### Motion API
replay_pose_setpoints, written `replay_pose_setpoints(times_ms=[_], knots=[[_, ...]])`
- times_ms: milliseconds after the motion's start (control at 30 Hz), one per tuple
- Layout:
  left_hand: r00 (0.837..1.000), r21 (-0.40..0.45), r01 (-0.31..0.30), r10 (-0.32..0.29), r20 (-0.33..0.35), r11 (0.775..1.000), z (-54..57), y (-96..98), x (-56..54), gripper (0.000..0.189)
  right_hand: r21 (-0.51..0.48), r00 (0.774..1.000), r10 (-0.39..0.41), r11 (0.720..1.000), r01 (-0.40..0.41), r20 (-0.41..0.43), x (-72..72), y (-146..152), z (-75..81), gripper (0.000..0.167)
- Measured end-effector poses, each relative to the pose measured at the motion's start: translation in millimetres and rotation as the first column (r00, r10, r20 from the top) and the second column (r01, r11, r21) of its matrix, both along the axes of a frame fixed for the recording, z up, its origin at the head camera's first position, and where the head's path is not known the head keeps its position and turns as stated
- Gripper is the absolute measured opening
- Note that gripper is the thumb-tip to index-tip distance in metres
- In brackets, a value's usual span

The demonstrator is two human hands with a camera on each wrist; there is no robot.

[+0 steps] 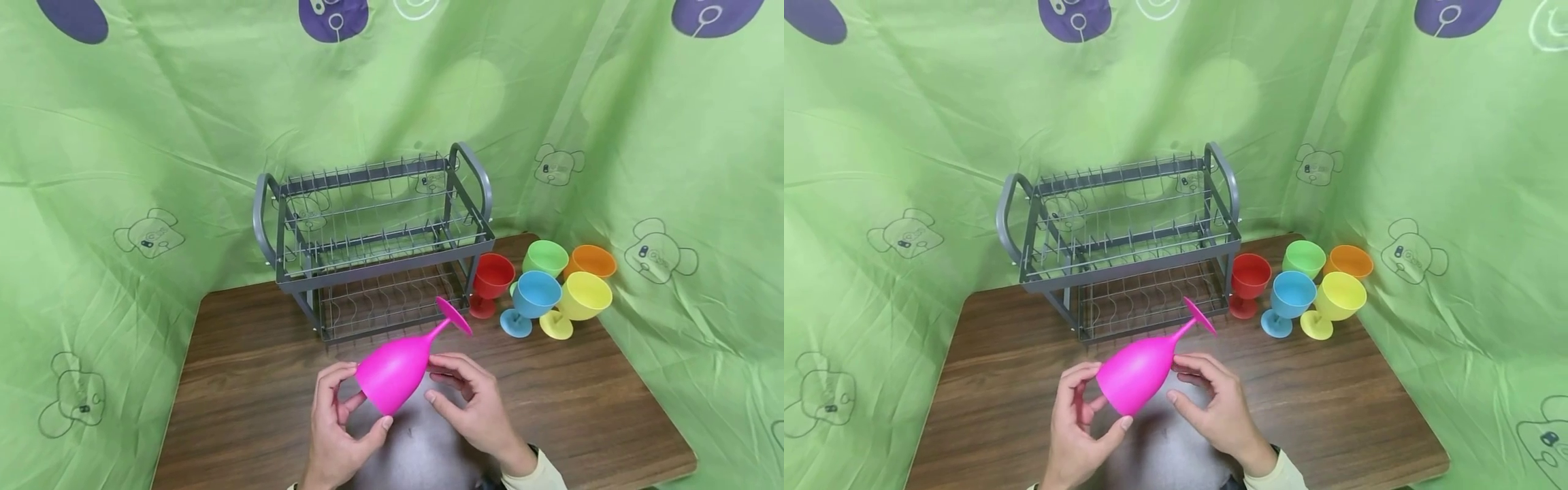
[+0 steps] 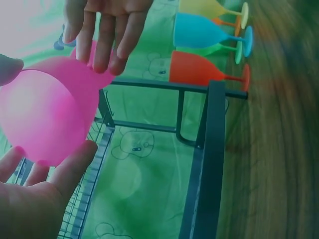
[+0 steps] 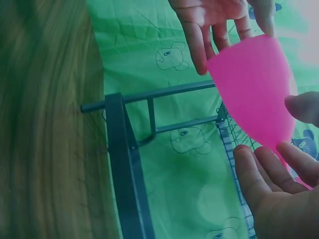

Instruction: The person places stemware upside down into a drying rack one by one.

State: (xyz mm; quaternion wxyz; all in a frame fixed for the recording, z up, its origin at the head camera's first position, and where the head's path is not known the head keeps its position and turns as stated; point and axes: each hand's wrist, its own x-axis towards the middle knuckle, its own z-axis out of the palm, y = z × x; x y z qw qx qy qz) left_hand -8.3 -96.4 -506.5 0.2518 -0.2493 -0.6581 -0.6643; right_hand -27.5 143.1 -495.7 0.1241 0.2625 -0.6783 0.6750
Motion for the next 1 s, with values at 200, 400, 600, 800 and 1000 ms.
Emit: replay_pose_setpoints(times_ms=[200, 400, 600, 800, 1000], knots=[[0.998, 0.073, 0.055, -0.055, -0.005, 0.996, -2.3, 6.8, 3.5, 0.087, -0.180, 0.986, 0.119, 0.979, -0.096, 0.119, 1.0, -2.3, -8.3, 0.048], [0.993, 0.120, 0.120, -0.118, -0.026, 0.985, -6.2, 15.8, 6.0, 0.086, -0.376, 0.951, 0.233, 0.915, -0.144, 0.203, -0.1, -3.1, -6.1, 0.044], [0.983, 0.163, 0.185, -0.178, -0.054, 0.969, -9.9, 24.2, 7.6, 0.085, -0.508, 0.921, 0.353, 0.831, -0.226, 0.168, -2.8, -3.8, -1.2, 0.045], [0.977, 0.195, 0.215, -0.209, -0.051, 0.957, -15.0, 30.6, 11.2, 0.083, -0.567, 0.883, 0.456, 0.759, -0.320, 0.111, -3.3, -0.5, -1.5, 0.049], [0.973, 0.203, 0.232, -0.230, -0.035, 0.951, -17.8, 32.1, 12.4, 0.084, -0.539, 0.889, 0.454, 0.765, -0.353, 0.063, -4.1, 1.4, -3.0, 0.054]])
